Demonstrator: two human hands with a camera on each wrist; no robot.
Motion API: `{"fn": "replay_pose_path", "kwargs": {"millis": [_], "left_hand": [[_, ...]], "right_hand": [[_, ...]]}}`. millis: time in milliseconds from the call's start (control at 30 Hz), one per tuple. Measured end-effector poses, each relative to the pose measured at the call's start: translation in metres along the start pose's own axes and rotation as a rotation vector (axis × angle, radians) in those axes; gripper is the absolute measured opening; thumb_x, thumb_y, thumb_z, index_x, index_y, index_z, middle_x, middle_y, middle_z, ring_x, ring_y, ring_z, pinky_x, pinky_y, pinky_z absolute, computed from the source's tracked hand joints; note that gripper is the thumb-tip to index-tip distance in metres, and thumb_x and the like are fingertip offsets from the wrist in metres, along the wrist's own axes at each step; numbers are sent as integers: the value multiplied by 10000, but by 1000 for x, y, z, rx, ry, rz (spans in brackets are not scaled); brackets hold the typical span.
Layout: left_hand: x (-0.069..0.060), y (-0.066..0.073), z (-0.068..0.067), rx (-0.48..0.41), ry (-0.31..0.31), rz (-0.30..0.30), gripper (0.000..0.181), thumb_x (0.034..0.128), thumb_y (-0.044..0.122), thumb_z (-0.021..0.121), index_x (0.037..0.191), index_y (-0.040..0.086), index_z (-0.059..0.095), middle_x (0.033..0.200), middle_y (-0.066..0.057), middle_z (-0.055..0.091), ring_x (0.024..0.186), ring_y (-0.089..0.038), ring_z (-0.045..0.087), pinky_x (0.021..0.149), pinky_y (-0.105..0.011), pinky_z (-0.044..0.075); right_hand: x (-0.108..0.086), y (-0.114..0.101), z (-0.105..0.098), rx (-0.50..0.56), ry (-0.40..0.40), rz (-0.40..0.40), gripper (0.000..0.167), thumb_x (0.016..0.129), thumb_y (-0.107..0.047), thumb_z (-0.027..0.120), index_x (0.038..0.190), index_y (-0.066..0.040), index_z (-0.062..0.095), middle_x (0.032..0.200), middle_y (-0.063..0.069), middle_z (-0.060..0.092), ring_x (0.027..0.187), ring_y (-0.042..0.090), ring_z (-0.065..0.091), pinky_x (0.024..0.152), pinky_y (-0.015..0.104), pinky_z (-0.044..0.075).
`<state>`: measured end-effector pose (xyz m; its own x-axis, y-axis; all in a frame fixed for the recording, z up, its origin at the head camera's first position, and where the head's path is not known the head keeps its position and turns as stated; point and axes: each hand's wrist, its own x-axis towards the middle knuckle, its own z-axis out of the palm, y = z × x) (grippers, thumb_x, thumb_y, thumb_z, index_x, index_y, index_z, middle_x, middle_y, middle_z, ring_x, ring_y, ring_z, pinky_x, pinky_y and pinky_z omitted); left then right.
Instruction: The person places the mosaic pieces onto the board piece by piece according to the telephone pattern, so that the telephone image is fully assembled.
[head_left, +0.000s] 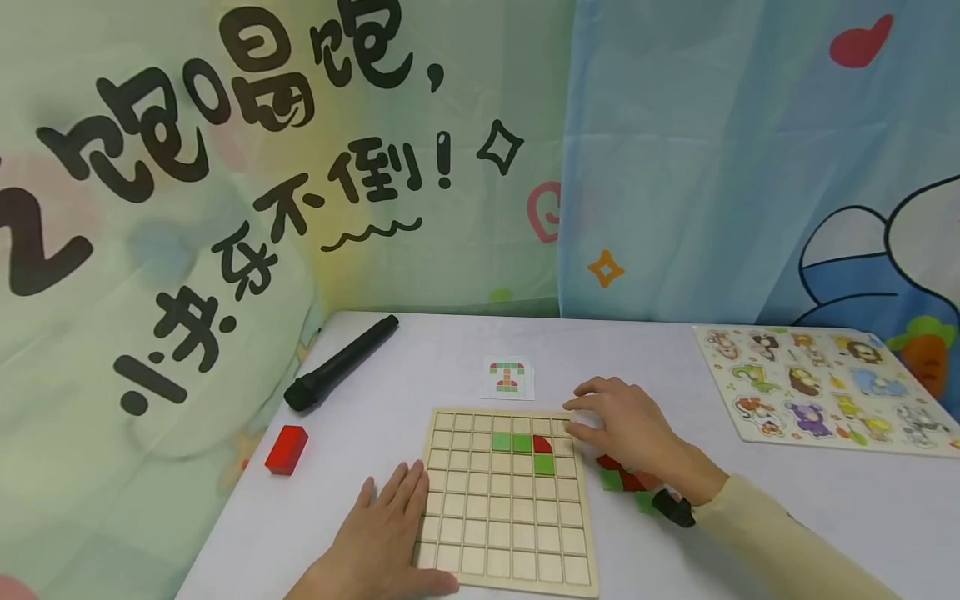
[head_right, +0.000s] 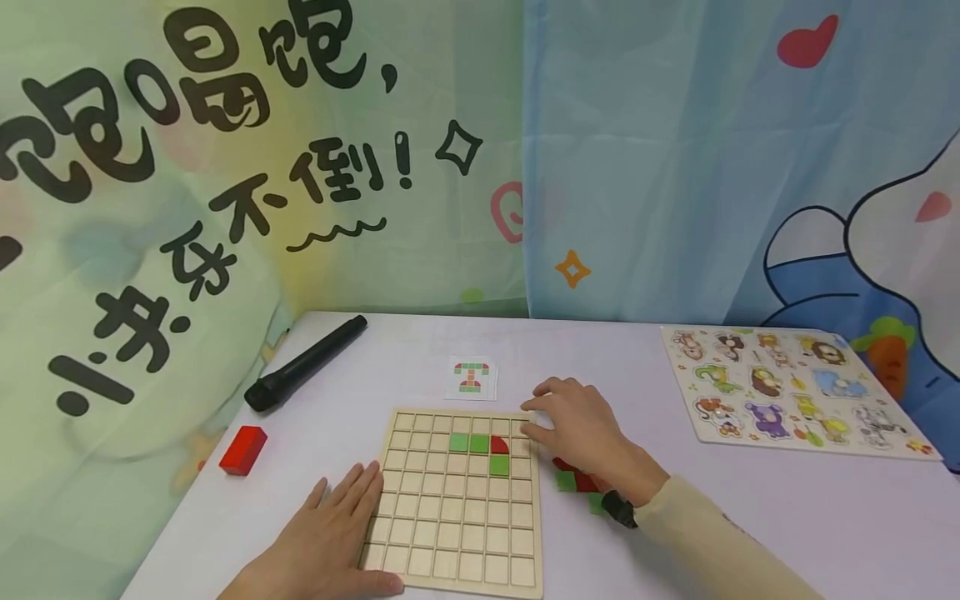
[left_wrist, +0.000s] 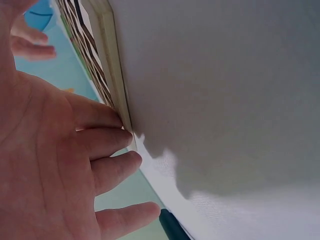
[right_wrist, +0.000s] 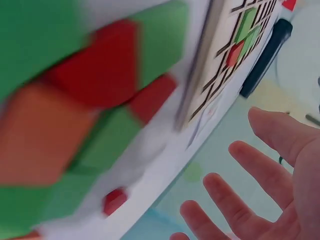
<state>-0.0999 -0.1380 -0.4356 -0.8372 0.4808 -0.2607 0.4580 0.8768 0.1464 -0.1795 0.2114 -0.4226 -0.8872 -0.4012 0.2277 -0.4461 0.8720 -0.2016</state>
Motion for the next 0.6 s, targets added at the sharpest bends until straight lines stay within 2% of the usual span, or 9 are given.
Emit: {"fn": "replay_pose_path", "kwargs": {"millis": [333, 600], "left_hand": [[-3, 1, -1, -3, 19, 7, 1244, 744, 850, 624, 1576, -26, 326, 1682, -177, 296, 1556, -372, 303, 1169, -696, 300], [-1, 1, 0, 3, 6, -4, 1247, 740, 858, 619, 1581, -14, 324, 1686, -167, 291, 1560, -368, 296, 1171, -698, 294]], "right_hand": [[-37, 31, -10, 32, -37, 126, 264, 883, -326, 794, 1090, -163, 808, 1209, 111, 713, 1086, 334, 663, 858, 544, 547], [-55, 47, -14, 25, -145, 157, 225, 836, -365, 831, 1006, -218, 824, 1181, 105, 712, 1044, 321, 666, 859, 557, 542]]}}
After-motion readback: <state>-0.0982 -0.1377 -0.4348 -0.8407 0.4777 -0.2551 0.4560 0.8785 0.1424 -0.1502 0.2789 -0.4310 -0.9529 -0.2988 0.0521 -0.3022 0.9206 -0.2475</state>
